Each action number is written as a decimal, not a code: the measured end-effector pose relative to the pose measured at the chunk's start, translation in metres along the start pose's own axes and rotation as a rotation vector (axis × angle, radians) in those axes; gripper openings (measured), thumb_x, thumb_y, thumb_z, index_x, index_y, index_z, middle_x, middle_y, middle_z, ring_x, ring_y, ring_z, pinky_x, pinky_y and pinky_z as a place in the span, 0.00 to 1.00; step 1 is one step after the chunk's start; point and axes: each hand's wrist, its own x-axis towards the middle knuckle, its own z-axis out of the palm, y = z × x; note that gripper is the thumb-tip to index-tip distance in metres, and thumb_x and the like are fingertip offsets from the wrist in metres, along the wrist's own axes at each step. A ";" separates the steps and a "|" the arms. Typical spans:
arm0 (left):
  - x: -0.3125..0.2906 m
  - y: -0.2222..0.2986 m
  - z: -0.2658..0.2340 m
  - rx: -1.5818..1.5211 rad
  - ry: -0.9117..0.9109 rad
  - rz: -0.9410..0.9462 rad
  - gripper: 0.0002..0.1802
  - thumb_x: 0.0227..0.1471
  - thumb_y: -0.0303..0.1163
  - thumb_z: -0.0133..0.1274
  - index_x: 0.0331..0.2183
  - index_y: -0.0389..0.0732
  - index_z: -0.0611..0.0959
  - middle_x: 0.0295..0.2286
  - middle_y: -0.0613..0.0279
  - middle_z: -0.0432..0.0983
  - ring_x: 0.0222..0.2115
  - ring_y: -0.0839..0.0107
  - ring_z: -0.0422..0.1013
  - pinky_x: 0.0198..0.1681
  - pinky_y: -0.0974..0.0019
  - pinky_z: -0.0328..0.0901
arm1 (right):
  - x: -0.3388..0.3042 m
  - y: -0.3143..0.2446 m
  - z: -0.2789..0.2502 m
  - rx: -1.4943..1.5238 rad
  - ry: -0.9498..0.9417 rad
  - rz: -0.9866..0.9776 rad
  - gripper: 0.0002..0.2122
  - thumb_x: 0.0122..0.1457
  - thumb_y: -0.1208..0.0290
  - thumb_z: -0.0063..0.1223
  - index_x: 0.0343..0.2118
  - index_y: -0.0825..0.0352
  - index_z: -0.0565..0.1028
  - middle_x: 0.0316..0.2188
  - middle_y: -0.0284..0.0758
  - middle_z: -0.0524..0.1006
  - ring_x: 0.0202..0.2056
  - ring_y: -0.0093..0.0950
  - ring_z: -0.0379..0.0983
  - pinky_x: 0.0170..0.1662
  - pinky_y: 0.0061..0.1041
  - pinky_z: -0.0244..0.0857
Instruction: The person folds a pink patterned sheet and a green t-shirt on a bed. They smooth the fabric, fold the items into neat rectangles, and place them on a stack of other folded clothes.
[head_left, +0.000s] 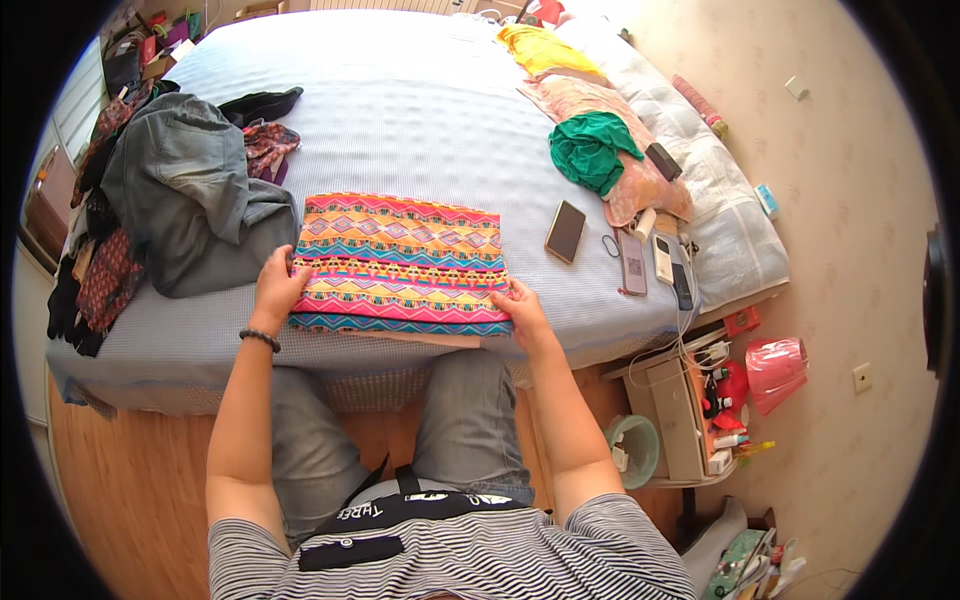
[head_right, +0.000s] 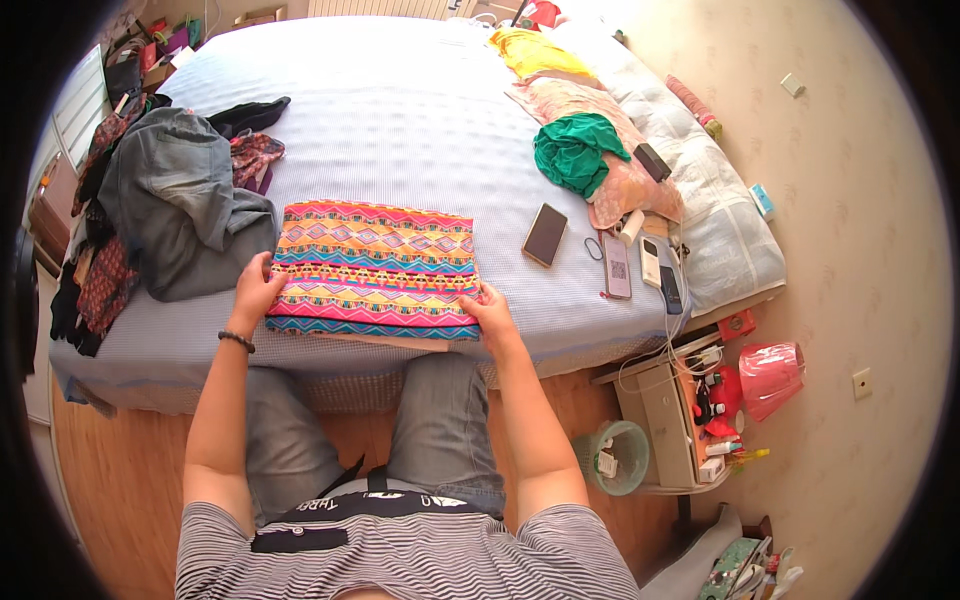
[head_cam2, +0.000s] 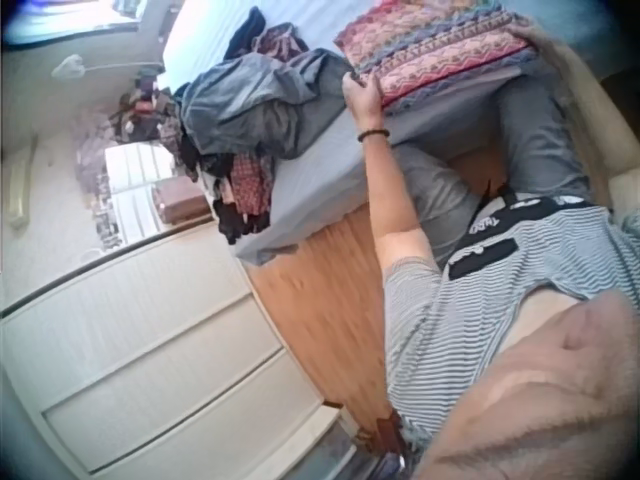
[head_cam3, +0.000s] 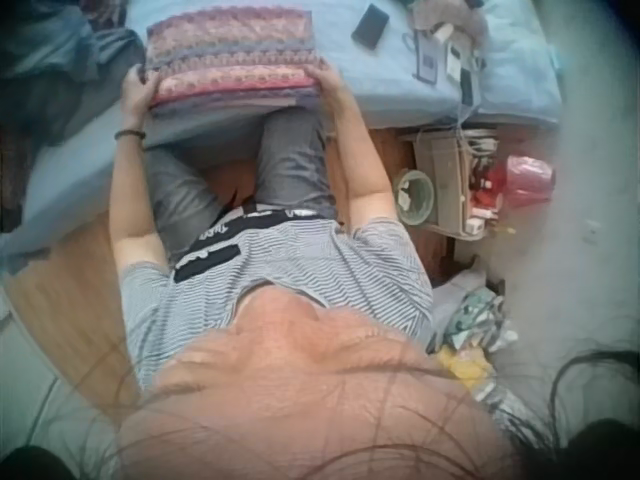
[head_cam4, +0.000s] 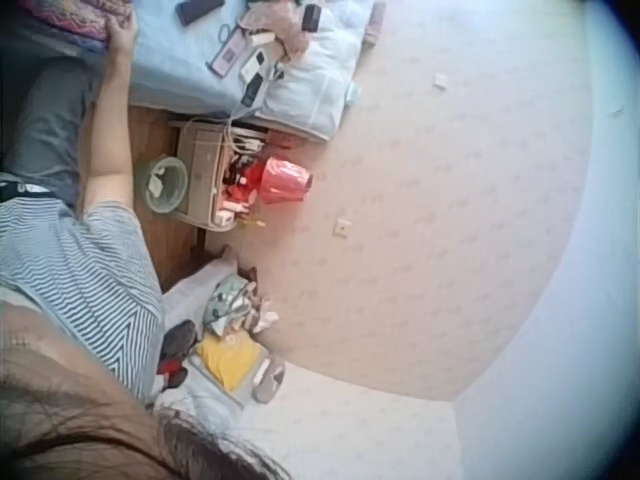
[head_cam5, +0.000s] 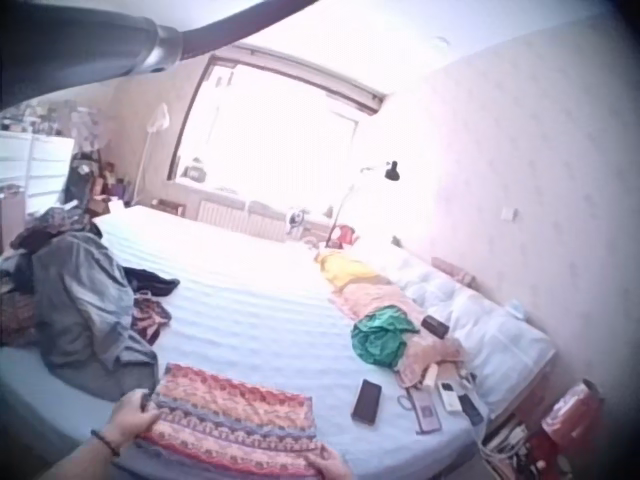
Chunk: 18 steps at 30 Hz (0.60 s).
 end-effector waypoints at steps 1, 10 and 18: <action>-0.001 0.020 -0.007 0.064 0.107 0.114 0.25 0.47 0.32 0.57 0.47 0.33 0.71 0.43 0.50 0.72 0.43 0.58 0.69 0.46 0.62 0.64 | 0.003 -0.008 0.007 -0.371 0.164 -0.152 0.24 0.51 0.77 0.57 0.51 0.72 0.64 0.45 0.43 0.72 0.43 0.33 0.73 0.44 0.30 0.69; 0.010 0.075 0.085 0.549 0.132 0.514 0.32 0.54 0.54 0.41 0.58 0.52 0.63 0.62 0.59 0.44 0.63 0.56 0.35 0.60 0.38 0.33 | 0.043 -0.003 0.120 -1.606 0.351 -0.717 0.31 0.56 0.53 0.47 0.59 0.65 0.57 0.60 0.47 0.56 0.61 0.44 0.49 0.61 0.44 0.39; -0.002 0.039 0.061 0.327 0.154 0.419 0.32 0.51 0.44 0.50 0.54 0.38 0.66 0.57 0.50 0.55 0.58 0.49 0.50 0.61 0.51 0.43 | 0.053 0.013 0.035 -1.251 0.408 -0.265 0.46 0.45 0.41 0.55 0.58 0.74 0.53 0.59 0.56 0.53 0.60 0.48 0.51 0.59 0.39 0.49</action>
